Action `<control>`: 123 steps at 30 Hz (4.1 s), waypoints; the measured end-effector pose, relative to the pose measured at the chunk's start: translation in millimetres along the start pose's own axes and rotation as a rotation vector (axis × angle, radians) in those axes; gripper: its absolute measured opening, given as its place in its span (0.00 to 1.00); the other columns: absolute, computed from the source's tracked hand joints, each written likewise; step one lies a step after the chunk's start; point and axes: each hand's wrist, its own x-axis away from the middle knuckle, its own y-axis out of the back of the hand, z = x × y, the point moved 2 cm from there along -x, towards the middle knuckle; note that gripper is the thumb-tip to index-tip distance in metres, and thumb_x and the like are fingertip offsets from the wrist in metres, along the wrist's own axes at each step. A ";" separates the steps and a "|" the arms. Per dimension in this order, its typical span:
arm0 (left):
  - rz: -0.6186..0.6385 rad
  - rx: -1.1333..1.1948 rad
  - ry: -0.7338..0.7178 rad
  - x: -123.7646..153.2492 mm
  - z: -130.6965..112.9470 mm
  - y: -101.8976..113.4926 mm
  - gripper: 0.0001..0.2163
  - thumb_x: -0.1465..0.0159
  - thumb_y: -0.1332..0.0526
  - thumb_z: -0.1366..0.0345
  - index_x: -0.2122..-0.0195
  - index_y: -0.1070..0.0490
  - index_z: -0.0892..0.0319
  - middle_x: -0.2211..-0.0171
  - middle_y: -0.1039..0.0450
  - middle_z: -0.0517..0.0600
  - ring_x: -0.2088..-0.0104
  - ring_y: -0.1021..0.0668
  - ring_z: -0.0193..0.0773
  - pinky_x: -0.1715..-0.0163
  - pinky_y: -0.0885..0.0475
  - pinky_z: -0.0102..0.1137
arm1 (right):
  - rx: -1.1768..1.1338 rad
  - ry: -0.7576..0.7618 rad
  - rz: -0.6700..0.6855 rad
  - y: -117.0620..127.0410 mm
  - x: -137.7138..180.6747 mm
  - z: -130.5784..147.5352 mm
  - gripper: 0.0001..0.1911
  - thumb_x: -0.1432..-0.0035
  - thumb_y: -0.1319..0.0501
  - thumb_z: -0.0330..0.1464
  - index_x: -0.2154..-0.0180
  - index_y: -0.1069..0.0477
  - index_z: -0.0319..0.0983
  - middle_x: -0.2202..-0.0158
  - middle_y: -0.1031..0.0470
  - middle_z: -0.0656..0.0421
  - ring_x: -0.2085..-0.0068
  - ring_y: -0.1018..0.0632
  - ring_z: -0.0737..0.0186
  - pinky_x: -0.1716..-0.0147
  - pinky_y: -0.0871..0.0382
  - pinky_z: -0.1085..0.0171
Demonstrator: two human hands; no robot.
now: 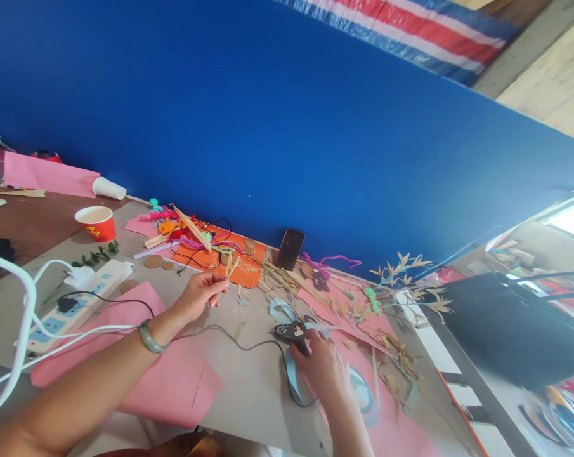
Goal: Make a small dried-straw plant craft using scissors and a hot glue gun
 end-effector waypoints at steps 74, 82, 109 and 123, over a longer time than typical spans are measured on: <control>0.238 0.160 0.036 6.2 -18.2 1.5 0.12 0.48 0.30 0.59 0.73 0.25 0.64 0.70 0.23 0.52 0.85 0.37 0.22 0.80 0.35 0.25 | -1.307 0.250 0.588 -18.1 9.9 150.0 0.19 0.46 0.38 0.47 0.67 0.28 0.36 0.84 0.35 0.66 0.86 0.43 0.76 0.87 0.55 0.73; 0.241 0.155 0.033 9.4 -21.4 0.0 0.13 0.49 0.30 0.58 0.75 0.27 0.64 0.74 0.25 0.50 0.85 0.36 0.23 0.81 0.35 0.26 | -1.265 0.296 0.578 -19.4 7.9 148.5 0.19 0.46 0.38 0.47 0.67 0.27 0.36 0.82 0.31 0.64 0.86 0.41 0.76 0.87 0.52 0.73; 0.249 0.232 -0.005 5.8 -26.1 3.2 0.10 0.46 0.31 0.61 0.75 0.28 0.64 0.80 0.28 0.46 0.86 0.37 0.23 0.80 0.34 0.28 | -0.092 0.294 0.120 -47.1 -85.4 116.6 0.06 0.49 0.40 0.28 0.70 0.24 0.39 0.71 0.23 0.56 0.69 0.26 0.61 0.71 0.44 0.67; 0.204 0.244 0.054 2.7 -14.3 0.1 0.12 0.48 0.30 0.61 0.73 0.29 0.64 0.74 0.25 0.48 0.86 0.35 0.22 0.80 0.33 0.26 | -0.889 0.287 0.138 -16.4 -61.0 113.8 0.12 0.48 0.39 0.40 0.72 0.28 0.37 0.81 0.33 0.63 0.80 0.38 0.70 0.80 0.45 0.69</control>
